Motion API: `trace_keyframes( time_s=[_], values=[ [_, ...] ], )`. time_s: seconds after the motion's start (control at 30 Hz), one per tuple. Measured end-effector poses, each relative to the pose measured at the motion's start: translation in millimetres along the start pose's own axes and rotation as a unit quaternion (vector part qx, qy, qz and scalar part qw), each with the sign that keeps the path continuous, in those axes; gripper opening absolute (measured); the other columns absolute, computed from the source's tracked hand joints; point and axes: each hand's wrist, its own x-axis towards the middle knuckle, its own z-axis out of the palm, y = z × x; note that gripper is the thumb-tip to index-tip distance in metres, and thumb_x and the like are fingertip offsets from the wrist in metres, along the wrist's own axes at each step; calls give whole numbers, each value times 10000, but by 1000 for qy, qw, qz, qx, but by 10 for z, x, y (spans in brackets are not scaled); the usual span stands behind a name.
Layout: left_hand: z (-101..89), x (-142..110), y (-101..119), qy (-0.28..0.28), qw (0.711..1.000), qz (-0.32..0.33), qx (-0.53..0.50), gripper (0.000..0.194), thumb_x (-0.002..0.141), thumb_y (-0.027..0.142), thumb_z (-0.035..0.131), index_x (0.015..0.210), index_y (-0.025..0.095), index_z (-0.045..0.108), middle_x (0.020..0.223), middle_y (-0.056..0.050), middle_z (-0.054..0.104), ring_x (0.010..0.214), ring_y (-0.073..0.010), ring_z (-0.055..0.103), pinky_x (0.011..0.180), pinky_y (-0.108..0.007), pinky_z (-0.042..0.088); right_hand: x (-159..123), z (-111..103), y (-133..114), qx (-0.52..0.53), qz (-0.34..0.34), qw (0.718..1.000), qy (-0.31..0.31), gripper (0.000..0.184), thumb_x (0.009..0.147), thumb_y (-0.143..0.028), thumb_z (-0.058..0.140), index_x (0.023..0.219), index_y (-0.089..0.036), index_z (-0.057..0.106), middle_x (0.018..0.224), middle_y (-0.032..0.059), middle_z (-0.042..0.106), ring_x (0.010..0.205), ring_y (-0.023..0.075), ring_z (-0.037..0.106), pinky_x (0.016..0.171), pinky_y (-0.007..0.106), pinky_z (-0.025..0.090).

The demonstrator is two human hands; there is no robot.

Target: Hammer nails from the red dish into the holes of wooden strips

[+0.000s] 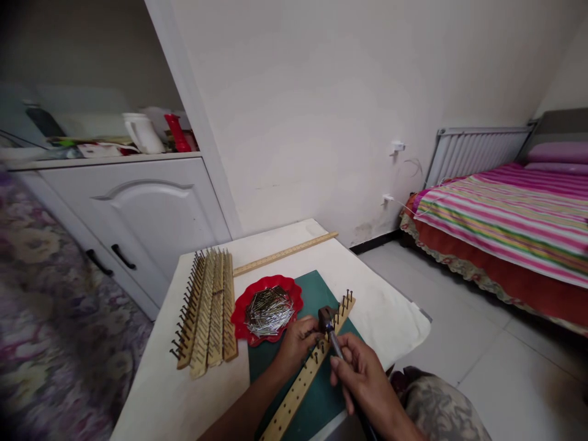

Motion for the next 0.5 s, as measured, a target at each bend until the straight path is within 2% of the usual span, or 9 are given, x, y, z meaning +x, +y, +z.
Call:
trace_keyframes(
  time_s=[0.33,0.5],
  values=[
    [-6,-5,-2,-4,1000,0,24,125,731,161,543,612,146,579,653,13,502,648,-124,485,603,-230,337,-5,-12,-20,13,6,1000,-1,266,828,-433,564,915,-193,489,625,-47,640,255,24,404,288,141,234],
    [-12,-15,-22,-9,1000,-8,17,100,724,149,548,701,154,645,723,-6,566,707,-135,532,656,-234,386,-81,-189,-6,34,-12,998,45,274,840,-426,561,986,-206,485,623,-42,645,262,18,426,308,133,216]
  ],
)
